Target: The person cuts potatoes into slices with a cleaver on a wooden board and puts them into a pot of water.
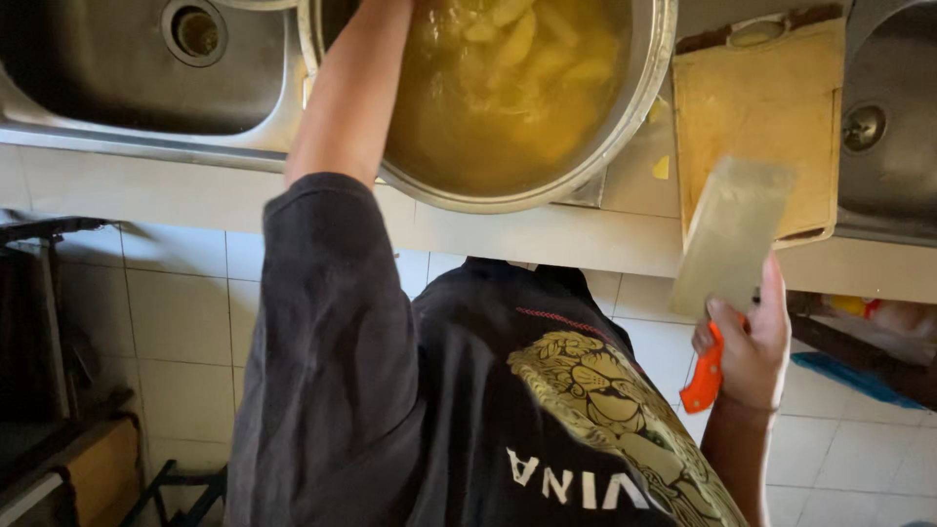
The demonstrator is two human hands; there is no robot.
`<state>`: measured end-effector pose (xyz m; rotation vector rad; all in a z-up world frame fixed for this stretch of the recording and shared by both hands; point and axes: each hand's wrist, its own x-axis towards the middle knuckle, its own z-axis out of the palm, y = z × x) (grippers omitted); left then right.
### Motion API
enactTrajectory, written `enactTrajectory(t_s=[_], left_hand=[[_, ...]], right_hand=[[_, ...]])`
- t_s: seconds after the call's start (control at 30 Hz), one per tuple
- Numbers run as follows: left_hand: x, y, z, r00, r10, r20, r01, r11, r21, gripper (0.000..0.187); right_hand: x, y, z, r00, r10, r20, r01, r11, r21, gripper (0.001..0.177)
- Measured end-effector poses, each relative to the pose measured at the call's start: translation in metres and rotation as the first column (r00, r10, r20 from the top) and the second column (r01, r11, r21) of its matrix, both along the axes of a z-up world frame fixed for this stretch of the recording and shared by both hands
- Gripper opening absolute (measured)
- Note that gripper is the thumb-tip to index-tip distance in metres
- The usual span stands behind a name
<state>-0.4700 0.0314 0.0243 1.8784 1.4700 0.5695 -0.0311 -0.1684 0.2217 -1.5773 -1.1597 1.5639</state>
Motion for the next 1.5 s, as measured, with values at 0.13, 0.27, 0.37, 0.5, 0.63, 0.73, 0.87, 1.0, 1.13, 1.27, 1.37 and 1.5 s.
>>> enactTrajectory(t_s=[0.13, 0.27, 0.37, 0.5, 0.63, 0.73, 0.87, 1.0, 1.13, 1.27, 1.37, 1.5], left_hand=[[-0.007, 0.002, -0.009, 0.998, -0.058, -0.015, 0.053, 0.963, -0.263, 0.048], [-0.014, -0.007, -0.007, 0.994, -0.11, -0.013, 0.086, 0.843, -0.531, 0.05], [-0.006, -0.011, 0.005, 0.991, -0.135, 0.01, 0.108, 0.747, -0.656, 0.052], [0.018, -0.022, 0.013, 0.985, -0.161, 0.07, 0.155, 0.619, -0.77, 0.054], [0.033, -0.029, 0.021, 0.979, -0.129, 0.16, 0.205, 0.532, -0.822, 0.057], [0.035, -0.035, 0.03, 0.97, -0.091, 0.224, 0.24, 0.482, -0.843, 0.059], [0.04, -0.04, 0.038, 0.957, -0.064, 0.284, 0.283, 0.425, -0.86, 0.061], [0.039, -0.044, 0.048, 0.945, -0.068, 0.319, 0.321, 0.36, -0.876, 0.064], [0.046, -0.047, 0.064, 0.923, -0.067, 0.38, 0.382, 0.291, -0.877, 0.066], [0.071, -0.043, 0.07, 0.912, -0.309, 0.27, 0.394, 0.473, -0.788, 0.071], [0.09, -0.043, 0.061, 0.947, -0.306, 0.096, 0.292, 0.697, -0.655, 0.078], [0.108, -0.027, 0.025, 0.979, 0.154, -0.132, -0.198, 0.867, -0.458, 0.091]], right_hand=[[0.008, -0.018, -0.002, 0.983, -0.181, 0.003, 0.181, 0.983, 0.02, 0.081], [0.022, -0.025, -0.008, 0.975, -0.218, -0.053, 0.218, 0.976, 0.005, 0.076], [0.027, -0.026, -0.009, 0.97, -0.223, -0.097, 0.227, 0.973, 0.029, 0.074], [0.028, -0.035, -0.01, 0.963, -0.217, -0.158, 0.232, 0.969, 0.087, 0.065], [0.025, -0.04, -0.008, 0.955, -0.244, -0.171, 0.258, 0.964, 0.066, 0.067], [0.024, -0.043, -0.008, 0.95, -0.263, -0.167, 0.274, 0.961, 0.044, 0.068], [0.025, -0.046, -0.012, 0.957, -0.229, -0.178, 0.242, 0.969, 0.054, 0.067], [0.025, -0.044, -0.017, 0.961, -0.187, -0.204, 0.205, 0.976, 0.07, 0.064], [0.021, -0.041, -0.016, 0.956, -0.23, -0.184, 0.239, 0.971, 0.029, 0.069], [0.018, -0.04, -0.017, 0.952, -0.219, -0.212, 0.233, 0.972, 0.039, 0.07], [0.018, -0.039, -0.018, 0.959, -0.216, -0.186, 0.23, 0.971, 0.059, 0.07], [0.019, -0.037, -0.015, 0.968, -0.157, -0.198, 0.171, 0.984, 0.055, 0.073]])
